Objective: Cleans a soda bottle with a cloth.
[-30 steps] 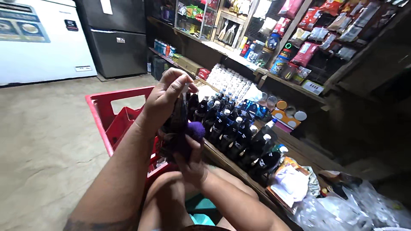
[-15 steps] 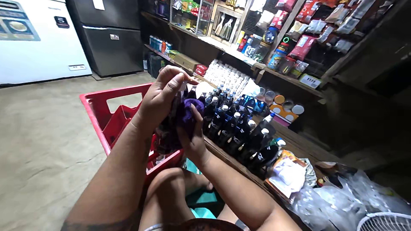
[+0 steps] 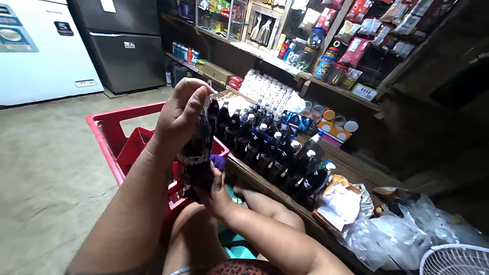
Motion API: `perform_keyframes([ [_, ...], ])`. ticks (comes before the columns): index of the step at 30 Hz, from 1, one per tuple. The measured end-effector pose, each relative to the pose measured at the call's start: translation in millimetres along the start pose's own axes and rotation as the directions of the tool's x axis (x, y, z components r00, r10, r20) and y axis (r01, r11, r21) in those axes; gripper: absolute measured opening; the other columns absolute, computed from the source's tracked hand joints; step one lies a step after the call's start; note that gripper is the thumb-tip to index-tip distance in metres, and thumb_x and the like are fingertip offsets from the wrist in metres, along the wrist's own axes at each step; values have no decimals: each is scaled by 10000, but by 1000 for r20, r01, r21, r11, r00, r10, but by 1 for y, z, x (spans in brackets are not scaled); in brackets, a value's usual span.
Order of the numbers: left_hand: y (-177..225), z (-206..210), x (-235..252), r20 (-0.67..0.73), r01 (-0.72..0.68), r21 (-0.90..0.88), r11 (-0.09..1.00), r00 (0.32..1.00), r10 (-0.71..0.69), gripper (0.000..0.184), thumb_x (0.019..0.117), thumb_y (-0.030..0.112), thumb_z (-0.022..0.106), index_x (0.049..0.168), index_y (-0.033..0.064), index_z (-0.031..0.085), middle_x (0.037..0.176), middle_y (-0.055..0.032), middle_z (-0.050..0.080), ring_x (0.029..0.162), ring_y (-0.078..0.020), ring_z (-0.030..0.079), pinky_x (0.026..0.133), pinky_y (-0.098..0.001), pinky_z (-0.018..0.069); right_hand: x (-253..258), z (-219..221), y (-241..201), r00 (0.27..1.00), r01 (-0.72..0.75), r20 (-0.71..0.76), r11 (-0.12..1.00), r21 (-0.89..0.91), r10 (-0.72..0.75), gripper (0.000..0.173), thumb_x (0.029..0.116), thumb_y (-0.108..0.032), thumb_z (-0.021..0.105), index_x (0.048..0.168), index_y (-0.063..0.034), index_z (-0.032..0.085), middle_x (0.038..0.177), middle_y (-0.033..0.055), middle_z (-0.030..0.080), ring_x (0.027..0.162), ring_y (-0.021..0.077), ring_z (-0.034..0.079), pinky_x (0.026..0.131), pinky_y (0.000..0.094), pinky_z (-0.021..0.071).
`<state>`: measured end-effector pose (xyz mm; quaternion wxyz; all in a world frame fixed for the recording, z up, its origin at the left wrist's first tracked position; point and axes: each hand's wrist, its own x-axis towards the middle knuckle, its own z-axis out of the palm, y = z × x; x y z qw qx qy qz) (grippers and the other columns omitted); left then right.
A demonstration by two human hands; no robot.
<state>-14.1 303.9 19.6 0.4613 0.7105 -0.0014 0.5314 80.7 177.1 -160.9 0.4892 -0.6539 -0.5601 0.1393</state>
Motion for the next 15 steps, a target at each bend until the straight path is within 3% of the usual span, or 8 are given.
perform_keyframes([
  [3, -1, -1, 7, -67, -36, 164, 986, 997, 47, 308, 1085, 385, 449, 1199, 143, 601, 1041, 88, 642, 912, 41, 613, 826, -172, 529, -3, -8, 0, 991, -79, 101, 996, -44, 83, 773, 967, -280, 675, 1583, -12, 293, 1581, 376, 257, 1397, 440, 456, 1126, 520, 436],
  [5, 6, -4, 11, -95, 23, 389, 921, 995, 15, 411, 1089, 399, 401, 1243, 95, 631, 1103, -27, 657, 971, -44, 627, 881, -273, 533, -2, -12, 4, 992, -54, 116, 998, -44, 58, 734, 963, -267, 673, 1571, -25, 340, 1569, 365, 296, 1392, 443, 459, 1130, 529, 432],
  [7, 12, -2, 12, -126, 105, 498, 861, 991, -48, 457, 1100, 408, 333, 1287, 107, 621, 1186, -96, 669, 1064, -129, 654, 942, -379, 537, -2, -13, 5, 994, -26, 104, 999, -33, 29, 725, 949, -250, 682, 1563, -30, 365, 1553, 362, 326, 1399, 436, 450, 1143, 521, 419],
  [10, 6, 11, 8, -205, 96, 385, 918, 979, -16, 444, 1116, 329, 275, 1281, 71, 597, 1166, -68, 639, 1006, -68, 632, 887, -284, 535, -5, -11, 2, 999, 38, 36, 999, 29, -39, 718, 936, -232, 692, 1545, -6, 384, 1512, 357, 388, 1364, 410, 493, 1122, 510, 442],
  [12, 3, 18, 5, -235, 56, 310, 949, 972, 19, 420, 1121, 283, 266, 1253, 35, 579, 1112, -51, 624, 937, -34, 612, 841, -239, 524, -4, -10, -3, 985, 170, -54, 981, 96, -166, 683, 929, -216, 692, 1503, 41, 426, 1469, 359, 438, 1351, 384, 506, 1140, 479, 424],
  [15, 2, 21, 2, -208, 15, 232, 973, 978, 35, 404, 1109, 285, 286, 1221, 48, 593, 1045, -4, 625, 900, -2, 611, 820, -215, 530, 4, -19, -22, 958, 273, -143, 943, 192, -248, 654, 948, -231, 651, 1479, 79, 428, 1462, 337, 462, 1369, 325, 494, 1168, 441, 392],
])
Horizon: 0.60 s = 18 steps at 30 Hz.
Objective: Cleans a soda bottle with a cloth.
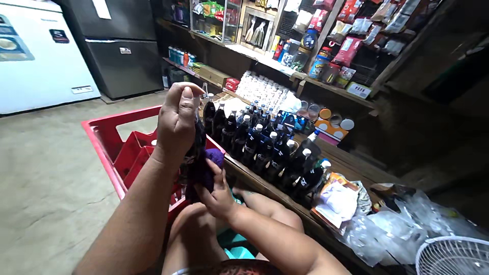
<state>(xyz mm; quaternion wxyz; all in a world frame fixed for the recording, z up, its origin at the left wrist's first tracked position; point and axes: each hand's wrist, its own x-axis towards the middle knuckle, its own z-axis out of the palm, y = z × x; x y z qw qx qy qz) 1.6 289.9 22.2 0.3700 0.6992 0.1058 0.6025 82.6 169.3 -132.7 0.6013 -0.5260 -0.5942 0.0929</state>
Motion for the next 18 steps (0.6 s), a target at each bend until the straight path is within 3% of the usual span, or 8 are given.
perform_keyframes([
  [4, 1, -6, -3, 94, -21, -89, 996, 995, 29, 381, 1111, 278, 295, 1234, 81, 597, 1062, 31, 637, 910, 1, 613, 835, -216, 530, 33, -9, -22, 975, 209, -87, 977, 45, -204, 620, 949, -199, 627, 1415, 153, 416, 1398, 331, 515, 1331, 269, 525, 1153, 389, 408],
  [8, 0, -9, -1, 182, -22, -263, 964, 981, 73, 339, 1104, 240, 311, 1164, 126, 624, 1081, 79, 648, 957, -5, 630, 869, -208, 540, 66, -16, -46, 948, 297, -119, 955, 11, -294, 593, 937, -139, 659, 1465, 22, 443, 1365, 236, 576, 1276, 233, 569, 1100, 405, 465],
  [11, -2, -10, -1, 205, -28, -302, 953, 974, 94, 348, 1103, 281, 340, 1161, 121, 644, 1175, 35, 649, 1125, -84, 618, 999, -298, 520, 85, -18, -53, 950, 298, -120, 953, 54, -290, 649, 956, -130, 626, 1541, -53, 356, 1452, 157, 529, 1282, 165, 559, 1073, 389, 490],
  [14, -8, -13, 2, 221, -32, -322, 946, 969, 108, 385, 1105, 278, 315, 1202, 82, 632, 1303, -51, 643, 1340, -225, 536, 1180, -447, 394, 97, -18, -47, 956, 282, -98, 957, 71, -275, 643, 940, -166, 641, 1526, -70, 394, 1445, 171, 526, 1256, 202, 573, 1016, 429, 519],
  [15, -9, -15, 3, 229, -22, -332, 943, 968, 103, 389, 1107, 278, 312, 1222, 81, 628, 1325, -63, 641, 1366, -248, 521, 1197, -468, 374, 99, -18, -45, 963, 263, -83, 961, 78, -257, 643, 933, -176, 652, 1520, -75, 407, 1450, 174, 518, 1262, 209, 567, 1016, 436, 517],
  [18, -11, -18, 3, 247, 10, -358, 934, 965, 85, 375, 1113, 286, 305, 1236, 118, 616, 1274, -26, 663, 1289, -206, 583, 1138, -431, 449, 101, -19, -44, 984, 178, -50, 965, 193, -172, 619, 922, -167, 658, 1501, -86, 453, 1463, 156, 499, 1272, 182, 547, 1029, 405, 504],
])
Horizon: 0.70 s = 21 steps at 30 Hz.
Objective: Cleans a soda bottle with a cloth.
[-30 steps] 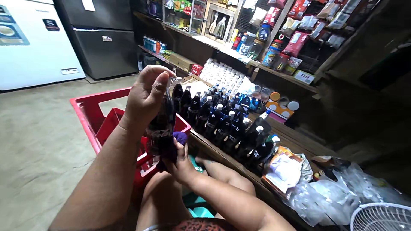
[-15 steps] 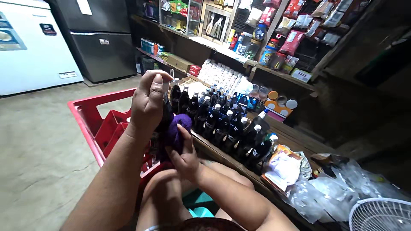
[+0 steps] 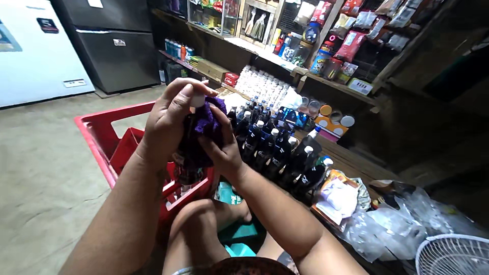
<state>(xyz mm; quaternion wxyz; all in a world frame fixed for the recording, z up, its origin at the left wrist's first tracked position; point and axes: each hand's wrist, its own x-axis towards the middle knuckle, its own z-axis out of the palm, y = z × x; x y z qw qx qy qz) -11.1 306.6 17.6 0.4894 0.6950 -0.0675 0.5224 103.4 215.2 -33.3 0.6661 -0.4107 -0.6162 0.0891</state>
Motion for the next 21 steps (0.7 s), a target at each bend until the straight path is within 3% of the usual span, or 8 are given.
perform_keyframes([
  [3, -1, -1, 0, 0, 8, -13, 1000, 1000, -8, 366, 1112, 272, 295, 1230, 124, 608, 1227, -3, 677, 1198, -157, 633, 1053, -364, 517, -4, -4, 6, 991, -136, -3, 988, 76, 136, 603, 952, -208, 622, 1521, -111, 448, 1514, 143, 451, 1306, 163, 511, 1043, 381, 478],
  [5, -1, -1, 0, -6, 8, -12, 1000, 1000, -8, 362, 1113, 267, 292, 1227, 131, 606, 1204, 11, 679, 1155, -132, 647, 1014, -331, 537, -11, -6, 18, 976, -218, 7, 971, 96, 218, 609, 987, -323, 582, 1540, -130, 415, 1525, 114, 444, 1308, 126, 503, 1053, 362, 467],
  [9, -3, 0, -1, -40, 14, 47, 999, 999, -12, 358, 1110, 250, 282, 1223, 139, 603, 1164, 32, 684, 1064, -82, 656, 936, -279, 551, -35, -4, 41, 912, -404, -3, 901, 157, 410, 719, 996, -478, 514, 1537, -34, 350, 1372, 141, 561, 1195, 91, 572, 1025, 324, 489],
  [10, -4, -1, -1, -45, 6, 56, 998, 999, -4, 356, 1111, 251, 284, 1220, 142, 606, 1154, 38, 684, 1055, -75, 655, 929, -273, 550, -42, -3, 45, 895, -442, 17, 885, 148, 445, 797, 994, -538, 487, 1543, 12, 308, 1412, 184, 523, 1243, 109, 546, 1066, 320, 461],
  [13, -5, 0, 2, -56, -22, 61, 998, 998, 25, 344, 1113, 298, 303, 1206, 189, 616, 1129, 81, 689, 1050, -44, 653, 935, -255, 547, -67, 1, 56, 874, -486, 51, 867, 113, 483, 747, 1030, -380, 430, 1536, 127, 219, 1530, 310, 363, 1394, 204, 433, 1168, 333, 358],
  [16, -5, 2, 3, -71, -26, 71, 997, 997, 31, 331, 1108, 300, 314, 1203, 180, 607, 1134, 76, 684, 1053, -46, 649, 932, -254, 545, -93, 8, 62, 879, -476, 28, 877, 62, 475, 728, 981, -155, 552, 1555, 122, 200, 1573, 340, 288, 1466, 290, 357, 1213, 374, 305],
  [19, -3, 2, -1, -81, -9, 107, 994, 997, 18, 329, 1102, 277, 335, 1245, 135, 595, 1231, 32, 654, 1144, -85, 623, 990, -297, 523, -114, 13, 66, 901, -434, 7, 901, 3, 434, 805, 925, -150, 658, 1571, 83, 237, 1580, 391, 227, 1478, 411, 312, 1213, 468, 299],
  [21, -5, 3, -1, -97, -8, 159, 987, 995, 24, 280, 1091, 284, 393, 1244, 146, 584, 1219, 52, 629, 1109, -48, 607, 947, -252, 518, -125, 16, 65, 906, -422, -27, 906, -19, 422, 786, 900, -153, 703, 1552, 62, 322, 1563, 395, 259, 1451, 418, 354, 1196, 468, 332],
])
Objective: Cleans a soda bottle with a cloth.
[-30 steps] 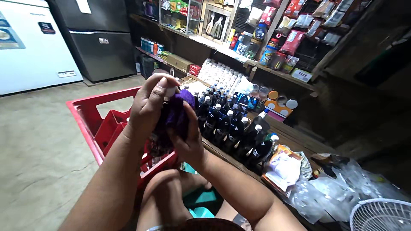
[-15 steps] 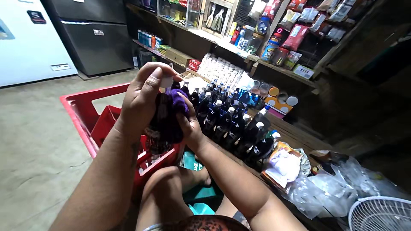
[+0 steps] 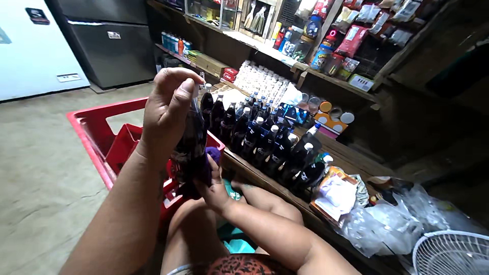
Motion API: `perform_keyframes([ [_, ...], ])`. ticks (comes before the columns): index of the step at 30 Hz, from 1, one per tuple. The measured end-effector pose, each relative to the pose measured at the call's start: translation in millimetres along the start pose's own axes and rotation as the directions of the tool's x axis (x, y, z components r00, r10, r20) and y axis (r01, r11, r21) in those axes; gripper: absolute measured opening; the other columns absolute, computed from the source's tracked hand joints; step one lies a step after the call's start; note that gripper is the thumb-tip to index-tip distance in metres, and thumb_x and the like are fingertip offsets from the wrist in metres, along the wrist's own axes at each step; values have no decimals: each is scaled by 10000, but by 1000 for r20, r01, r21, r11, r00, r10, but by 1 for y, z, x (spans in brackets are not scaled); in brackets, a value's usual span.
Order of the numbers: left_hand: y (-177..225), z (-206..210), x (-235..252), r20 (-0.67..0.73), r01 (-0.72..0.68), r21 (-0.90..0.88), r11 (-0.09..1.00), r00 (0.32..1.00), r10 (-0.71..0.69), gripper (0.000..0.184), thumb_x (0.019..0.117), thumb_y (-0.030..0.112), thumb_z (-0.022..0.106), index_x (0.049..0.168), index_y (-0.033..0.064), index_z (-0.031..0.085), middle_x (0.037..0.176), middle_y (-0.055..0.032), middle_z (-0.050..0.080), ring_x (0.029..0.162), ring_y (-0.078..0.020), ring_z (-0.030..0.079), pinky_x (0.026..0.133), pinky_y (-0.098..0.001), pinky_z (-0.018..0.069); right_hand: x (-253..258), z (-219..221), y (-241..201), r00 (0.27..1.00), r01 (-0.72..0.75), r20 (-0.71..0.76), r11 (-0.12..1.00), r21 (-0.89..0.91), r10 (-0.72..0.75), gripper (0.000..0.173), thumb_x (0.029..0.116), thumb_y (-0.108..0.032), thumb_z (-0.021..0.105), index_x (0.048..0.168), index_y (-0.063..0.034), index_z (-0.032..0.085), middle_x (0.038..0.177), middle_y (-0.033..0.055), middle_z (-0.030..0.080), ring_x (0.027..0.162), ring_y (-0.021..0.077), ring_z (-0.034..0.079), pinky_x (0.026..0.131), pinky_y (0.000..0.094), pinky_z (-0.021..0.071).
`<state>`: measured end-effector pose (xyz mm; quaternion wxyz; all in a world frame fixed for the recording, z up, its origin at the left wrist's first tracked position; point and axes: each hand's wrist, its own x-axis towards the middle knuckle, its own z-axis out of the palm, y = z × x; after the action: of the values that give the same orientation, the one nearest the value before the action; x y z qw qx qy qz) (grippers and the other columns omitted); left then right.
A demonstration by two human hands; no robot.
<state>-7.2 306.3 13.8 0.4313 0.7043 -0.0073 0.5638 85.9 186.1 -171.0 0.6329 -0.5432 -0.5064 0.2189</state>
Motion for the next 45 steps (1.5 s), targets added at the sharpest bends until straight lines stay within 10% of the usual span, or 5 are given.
perform_keyframes([
  [6, 1, 4, 3, -27, -52, 89, 995, 998, 55, 245, 1066, 320, 508, 1210, 141, 589, 1125, 96, 620, 1006, 27, 598, 891, -182, 509, -8, -2, 5, 956, 262, -137, 965, 7, -259, 402, 796, -21, 788, 1188, 6, 704, 1384, 265, 510, 1318, 222, 497, 1116, 345, 432],
  [13, 2, 5, -5, -53, -13, 145, 989, 998, 21, 370, 1044, 398, 559, 1335, 173, 518, 1065, 82, 635, 836, 35, 617, 735, -148, 530, 35, -13, -58, 886, 449, -142, 893, 31, -441, 460, 881, -66, 691, 1292, 109, 584, 1318, 241, 595, 1265, 184, 557, 1095, 324, 454],
  [20, 1, -2, -4, 38, -6, -15, 1000, 999, 6, 334, 1031, 400, 582, 1287, 186, 578, 987, 103, 641, 823, 21, 625, 733, -148, 538, 72, -28, -128, 982, 182, 20, 977, 108, -186, 588, 865, -91, 584, 1445, -71, 483, 1374, 102, 552, 1152, 120, 590, 933, 348, 535],
  [32, -9, -12, 9, 87, 16, -167, 986, 996, -1, 333, 1022, 403, 587, 1245, 156, 602, 1027, 96, 681, 925, -25, 664, 846, -195, 565, 39, -13, -48, 999, 32, 5, 999, 41, -32, 762, 951, -304, 495, 1516, 134, 232, 1506, 317, 380, 1378, 222, 444, 1144, 348, 381],
  [45, -8, -11, 4, 164, -15, -173, 985, 985, 44, 380, 1040, 446, 543, 1291, 168, 602, 1085, 71, 672, 947, -40, 666, 841, -203, 572, 5, -4, -37, 990, 89, -109, 996, -31, -92, 657, 872, -142, 693, 1412, 132, 440, 1419, 283, 498, 1346, 234, 491, 1144, 346, 403],
])
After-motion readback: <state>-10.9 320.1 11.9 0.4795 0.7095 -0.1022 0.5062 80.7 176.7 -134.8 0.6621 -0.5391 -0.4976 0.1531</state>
